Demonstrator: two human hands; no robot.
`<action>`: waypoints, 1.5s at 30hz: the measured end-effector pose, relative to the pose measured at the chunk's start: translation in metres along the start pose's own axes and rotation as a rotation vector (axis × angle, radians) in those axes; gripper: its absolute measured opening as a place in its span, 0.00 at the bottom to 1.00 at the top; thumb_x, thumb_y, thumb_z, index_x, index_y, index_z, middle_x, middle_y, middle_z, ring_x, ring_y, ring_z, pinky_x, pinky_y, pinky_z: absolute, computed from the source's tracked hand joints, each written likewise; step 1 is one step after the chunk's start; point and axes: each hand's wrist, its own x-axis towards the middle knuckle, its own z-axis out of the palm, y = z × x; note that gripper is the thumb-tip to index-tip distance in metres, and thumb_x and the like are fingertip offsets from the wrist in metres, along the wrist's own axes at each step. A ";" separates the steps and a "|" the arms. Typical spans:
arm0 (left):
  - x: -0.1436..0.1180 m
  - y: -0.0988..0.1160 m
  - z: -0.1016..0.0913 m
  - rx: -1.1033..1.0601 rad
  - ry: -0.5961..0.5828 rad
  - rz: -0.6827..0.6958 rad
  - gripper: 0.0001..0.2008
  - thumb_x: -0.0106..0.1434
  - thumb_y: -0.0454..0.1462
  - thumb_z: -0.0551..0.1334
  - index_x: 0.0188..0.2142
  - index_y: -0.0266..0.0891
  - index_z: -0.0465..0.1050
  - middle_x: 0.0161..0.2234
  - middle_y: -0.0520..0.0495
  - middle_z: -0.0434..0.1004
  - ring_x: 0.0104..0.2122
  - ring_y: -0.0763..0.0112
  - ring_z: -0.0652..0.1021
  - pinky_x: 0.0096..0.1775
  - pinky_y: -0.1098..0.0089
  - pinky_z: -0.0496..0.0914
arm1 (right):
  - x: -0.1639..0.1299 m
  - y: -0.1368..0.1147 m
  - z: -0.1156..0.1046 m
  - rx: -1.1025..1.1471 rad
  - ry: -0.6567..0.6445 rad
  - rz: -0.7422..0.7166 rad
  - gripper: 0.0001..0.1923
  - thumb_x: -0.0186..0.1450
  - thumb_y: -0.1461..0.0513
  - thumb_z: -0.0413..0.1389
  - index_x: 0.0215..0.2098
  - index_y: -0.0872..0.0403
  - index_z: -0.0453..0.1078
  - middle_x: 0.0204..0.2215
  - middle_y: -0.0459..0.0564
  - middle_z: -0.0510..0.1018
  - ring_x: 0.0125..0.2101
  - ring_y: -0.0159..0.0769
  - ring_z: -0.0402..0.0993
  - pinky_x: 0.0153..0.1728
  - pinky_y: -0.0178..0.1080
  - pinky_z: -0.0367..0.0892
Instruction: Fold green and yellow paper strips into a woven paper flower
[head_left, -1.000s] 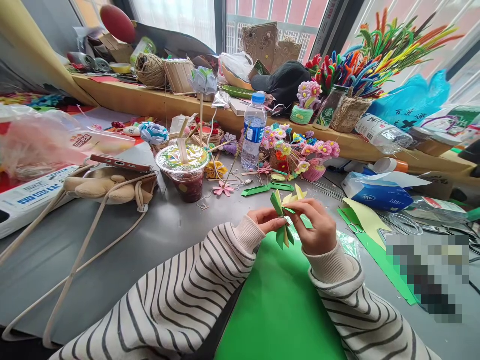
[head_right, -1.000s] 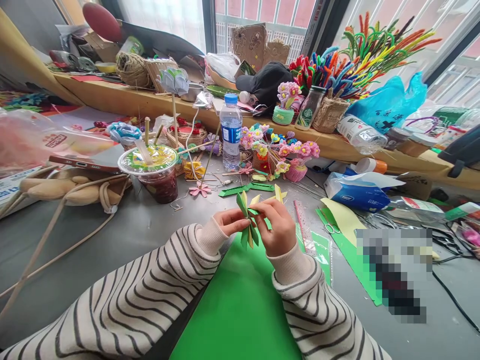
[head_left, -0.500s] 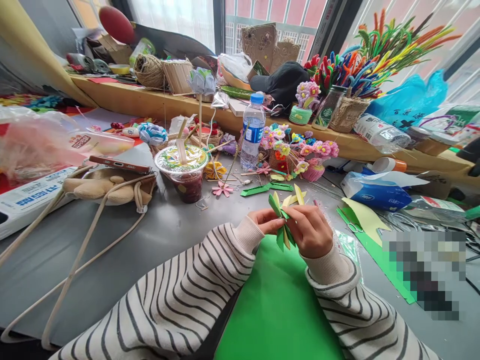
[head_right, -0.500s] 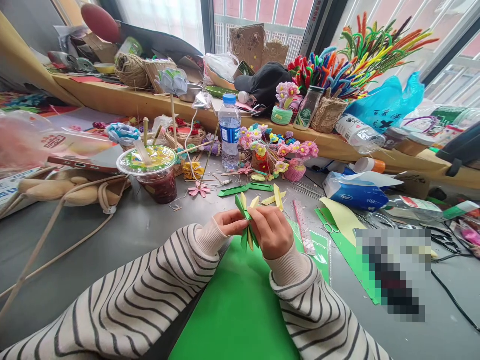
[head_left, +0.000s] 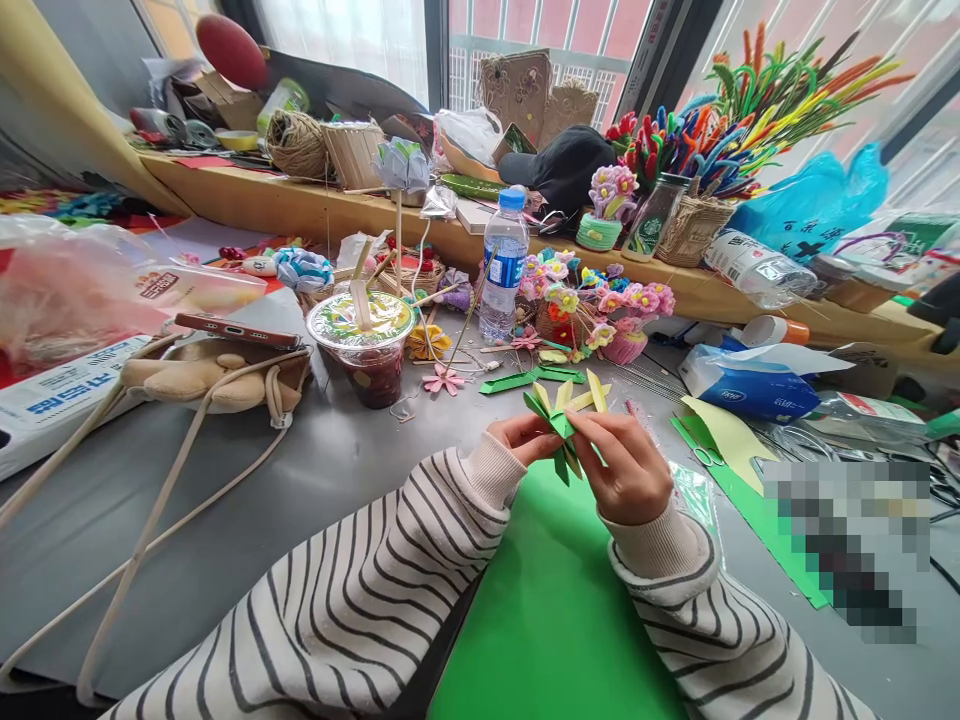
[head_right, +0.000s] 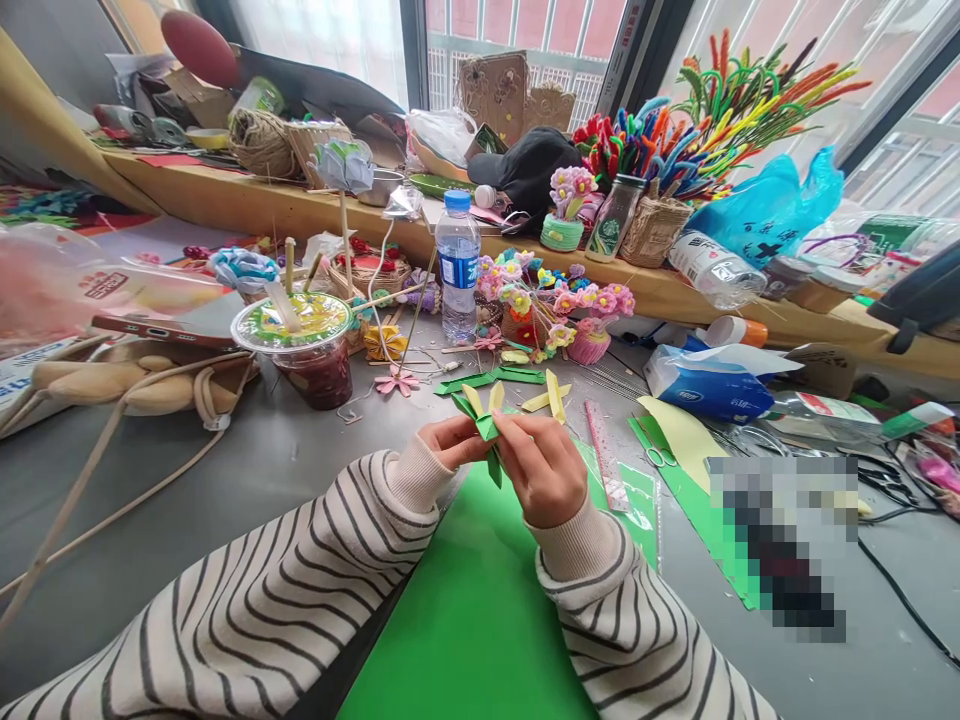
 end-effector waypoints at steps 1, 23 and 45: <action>0.000 0.000 0.000 -0.007 -0.006 0.005 0.14 0.40 0.37 0.66 0.29 0.34 0.73 0.27 0.48 0.74 0.30 0.69 0.73 0.37 0.67 0.67 | 0.000 -0.001 -0.001 -0.006 0.016 0.013 0.17 0.54 0.70 0.53 0.41 0.52 0.66 0.31 0.51 0.74 0.32 0.35 0.70 0.35 0.38 0.67; -0.002 0.005 0.003 -0.013 0.038 -0.031 0.16 0.35 0.38 0.68 0.25 0.32 0.71 0.22 0.50 0.72 0.24 0.75 0.72 0.29 0.71 0.67 | 0.006 -0.002 0.002 0.056 0.017 0.303 0.02 0.53 0.64 0.55 0.23 0.54 0.67 0.21 0.47 0.72 0.26 0.34 0.66 0.30 0.39 0.63; 0.001 -0.001 -0.001 -0.027 -0.079 0.201 0.23 0.40 0.33 0.67 0.35 0.38 0.60 0.25 0.53 0.74 0.28 0.72 0.75 0.36 0.67 0.68 | 0.022 0.006 -0.017 0.270 -0.367 0.301 0.08 0.52 0.68 0.51 0.32 0.55 0.65 0.27 0.46 0.74 0.26 0.29 0.70 0.29 0.33 0.68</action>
